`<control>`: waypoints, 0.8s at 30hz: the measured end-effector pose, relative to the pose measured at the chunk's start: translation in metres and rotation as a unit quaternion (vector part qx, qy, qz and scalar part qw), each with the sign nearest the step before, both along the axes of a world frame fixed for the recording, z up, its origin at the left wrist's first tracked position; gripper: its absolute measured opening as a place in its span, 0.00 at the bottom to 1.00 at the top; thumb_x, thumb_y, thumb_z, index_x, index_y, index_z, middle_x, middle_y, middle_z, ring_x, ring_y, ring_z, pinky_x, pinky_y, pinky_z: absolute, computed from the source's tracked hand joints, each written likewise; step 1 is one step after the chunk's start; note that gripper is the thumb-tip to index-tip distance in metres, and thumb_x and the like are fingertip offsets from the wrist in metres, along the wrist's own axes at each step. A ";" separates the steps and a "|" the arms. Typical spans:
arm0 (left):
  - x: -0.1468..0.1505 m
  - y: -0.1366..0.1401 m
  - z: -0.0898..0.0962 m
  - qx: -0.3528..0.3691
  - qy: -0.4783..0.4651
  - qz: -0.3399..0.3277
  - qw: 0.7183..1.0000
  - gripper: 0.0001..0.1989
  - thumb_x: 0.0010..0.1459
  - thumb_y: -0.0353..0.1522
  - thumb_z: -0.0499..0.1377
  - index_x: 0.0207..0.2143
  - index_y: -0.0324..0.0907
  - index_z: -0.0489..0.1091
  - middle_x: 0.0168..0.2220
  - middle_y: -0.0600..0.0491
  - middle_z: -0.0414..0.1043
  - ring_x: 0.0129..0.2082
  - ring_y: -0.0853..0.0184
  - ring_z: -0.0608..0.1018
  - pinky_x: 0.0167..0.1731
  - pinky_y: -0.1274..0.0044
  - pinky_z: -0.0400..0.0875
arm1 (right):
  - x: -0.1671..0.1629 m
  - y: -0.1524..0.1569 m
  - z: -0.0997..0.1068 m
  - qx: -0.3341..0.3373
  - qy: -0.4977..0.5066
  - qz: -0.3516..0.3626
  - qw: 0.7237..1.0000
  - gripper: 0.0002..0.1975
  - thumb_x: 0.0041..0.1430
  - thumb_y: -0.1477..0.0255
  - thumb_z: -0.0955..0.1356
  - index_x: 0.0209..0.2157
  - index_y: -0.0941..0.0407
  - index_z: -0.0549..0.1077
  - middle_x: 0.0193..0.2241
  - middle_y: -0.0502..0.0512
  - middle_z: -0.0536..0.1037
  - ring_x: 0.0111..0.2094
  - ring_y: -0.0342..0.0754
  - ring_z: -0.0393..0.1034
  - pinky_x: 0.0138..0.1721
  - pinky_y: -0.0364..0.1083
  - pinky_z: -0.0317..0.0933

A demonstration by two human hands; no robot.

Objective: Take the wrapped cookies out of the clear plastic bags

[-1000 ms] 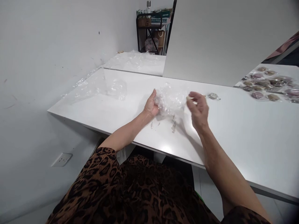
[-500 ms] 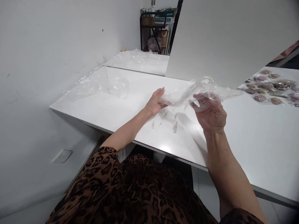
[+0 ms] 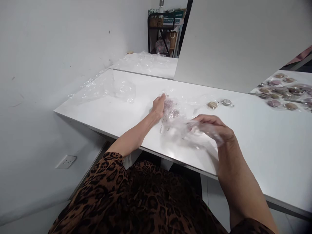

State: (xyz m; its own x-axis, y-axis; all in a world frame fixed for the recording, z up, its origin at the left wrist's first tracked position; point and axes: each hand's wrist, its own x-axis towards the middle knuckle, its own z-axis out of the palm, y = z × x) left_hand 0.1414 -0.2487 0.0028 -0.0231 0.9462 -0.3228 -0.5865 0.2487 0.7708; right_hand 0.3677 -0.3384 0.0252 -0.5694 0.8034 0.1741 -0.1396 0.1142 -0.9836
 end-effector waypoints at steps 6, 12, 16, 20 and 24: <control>-0.004 0.001 0.010 0.007 0.001 0.099 0.995 0.17 0.70 0.44 0.57 0.32 0.42 0.68 0.23 0.58 0.69 0.23 0.74 0.74 0.30 0.80 0.70 | -0.014 0.007 0.000 -0.004 0.032 -0.056 0.998 0.33 0.53 0.36 0.69 0.41 0.51 0.81 0.38 0.58 0.83 0.45 0.57 0.79 0.51 0.56 0.73; 0.005 -0.003 0.009 -0.011 -0.002 0.078 0.997 0.19 0.69 0.46 0.58 0.31 0.42 0.70 0.25 0.58 0.69 0.24 0.74 0.72 0.29 0.81 0.67 | -0.026 0.022 -0.020 -0.039 -0.037 -0.391 0.919 0.33 0.45 0.46 0.78 0.49 0.48 0.75 0.53 0.58 0.77 0.54 0.56 0.73 0.51 0.53 0.71; 0.015 -0.007 0.006 -0.036 -0.059 -0.011 0.998 0.22 0.69 0.50 0.56 0.32 0.41 0.71 0.23 0.57 0.69 0.23 0.72 0.73 0.33 0.78 0.71 | -0.038 0.022 -0.027 -0.089 -0.062 -0.314 0.943 0.34 0.41 0.45 0.79 0.46 0.49 0.76 0.43 0.56 0.79 0.45 0.52 0.75 0.42 0.50 0.69; 0.023 -0.010 0.003 -0.059 -0.095 -0.058 0.992 0.22 0.72 0.46 0.51 0.38 0.38 0.73 0.22 0.57 0.68 0.22 0.71 0.73 0.34 0.77 0.74 | -0.046 0.020 -0.026 -0.068 -0.010 -0.290 0.955 0.26 0.40 0.48 0.81 0.26 0.54 0.75 0.23 0.48 0.70 0.25 0.41 0.63 0.29 0.44 0.60; 0.022 -0.014 0.003 -0.059 -0.072 -0.098 0.991 0.29 0.72 0.49 0.48 0.57 0.34 0.71 0.34 0.47 0.76 0.32 0.66 0.79 0.42 0.75 0.77 | -0.040 0.022 -0.021 0.026 0.006 -0.371 0.928 0.25 0.45 0.48 0.79 0.26 0.53 0.73 0.24 0.48 0.72 0.25 0.41 0.62 0.29 0.44 0.60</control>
State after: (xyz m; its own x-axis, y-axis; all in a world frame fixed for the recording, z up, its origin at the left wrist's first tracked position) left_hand 0.1632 -0.2630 0.0057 0.2106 0.8832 -0.4191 -0.6195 0.4522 0.6417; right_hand 0.3280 -0.3166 0.0045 0.1406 0.9639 0.2260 -0.0146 0.2303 -0.9730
